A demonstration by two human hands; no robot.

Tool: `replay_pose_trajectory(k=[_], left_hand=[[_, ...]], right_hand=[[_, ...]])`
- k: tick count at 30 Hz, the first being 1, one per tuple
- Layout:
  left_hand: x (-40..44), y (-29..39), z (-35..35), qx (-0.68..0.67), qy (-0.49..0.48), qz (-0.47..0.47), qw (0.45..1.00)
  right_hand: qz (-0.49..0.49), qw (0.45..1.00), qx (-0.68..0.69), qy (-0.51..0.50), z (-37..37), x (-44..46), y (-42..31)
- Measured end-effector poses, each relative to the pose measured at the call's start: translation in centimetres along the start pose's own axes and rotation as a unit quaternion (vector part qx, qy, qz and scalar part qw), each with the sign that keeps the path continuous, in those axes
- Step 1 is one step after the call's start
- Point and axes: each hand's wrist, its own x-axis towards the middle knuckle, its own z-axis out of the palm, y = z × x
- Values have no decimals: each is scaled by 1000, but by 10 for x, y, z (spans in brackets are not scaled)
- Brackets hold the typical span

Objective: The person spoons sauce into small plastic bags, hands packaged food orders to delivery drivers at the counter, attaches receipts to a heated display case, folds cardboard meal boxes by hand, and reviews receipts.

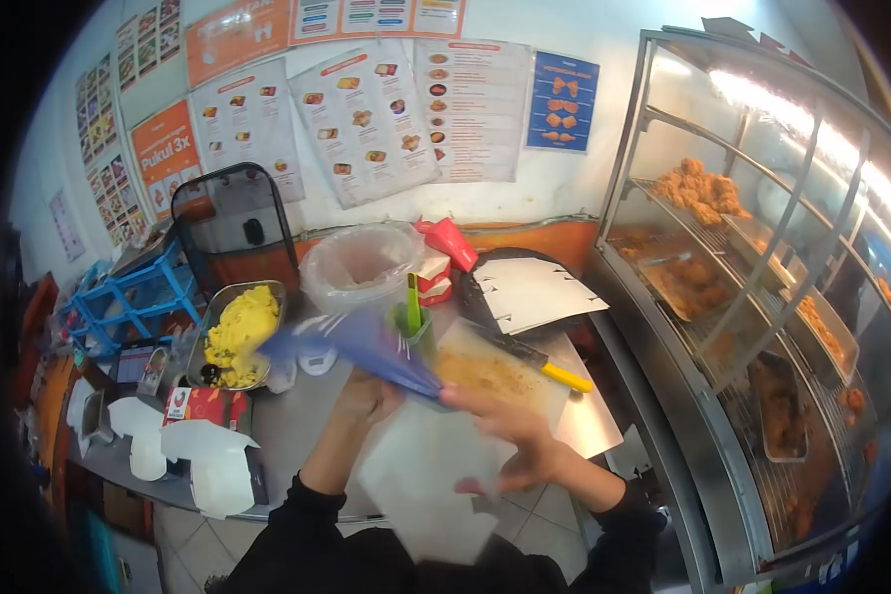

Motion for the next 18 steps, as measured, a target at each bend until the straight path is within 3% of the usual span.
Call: replay_pose_trajectory(k=[1, 2, 3, 4, 5, 6, 7, 8, 9, 11, 13, 16, 17, 18], left_hand=[[3, -6, -10, -61, -61, 26, 996], [5, -2, 2, -56, -63, 29, 996], [6, 5, 24, 29, 22, 4, 999], [6, 12, 40, 112, 107, -20, 988], [3, 16, 47, 114, 106, -18, 988], [-2, 20, 52, 173, 102, -17, 979], [-7, 26, 58, 232, 99, -18, 967], [-10, 34, 67, 234, 98, -19, 967], [-15, 42, 77, 265, 67, -37, 961], [-21, 44, 85, 290, 33, -58, 955], [-26, 40, 89, 416, 52, -48, 907], [-37, 32, 86, 487, 66, -10, 871], [-38, 33, 85, 486, 64, -9, 872], [-39, 34, 83, 414, 73, -16, 907]], right_hand=[[-4, 1000, 4, -2, 2, -12, 3], [79, 987, 21, 138, 2, -25, 4], [161, 947, 38, 274, 4, -24, 1], [115, 925, -31, 361, 16, -20, -1], [112, 926, -30, 359, 10, -19, -1], [6, 957, -183, 224, 0, -17, -2], [-99, 936, -328, 79, -6, -13, -1], [-128, 871, -474, 21, 4, 9, -21], [-126, 871, -475, 24, 9, 13, -26], [-125, 781, -608, -70, 17, 15, -33], [-110, 769, -626, -67, 21, 14, -36], [-109, 774, -619, -70, 27, 12, -35], [-122, 797, -588, -68, 30, 10, -33], [-136, 818, -555, -67, 33, 12, -32]])
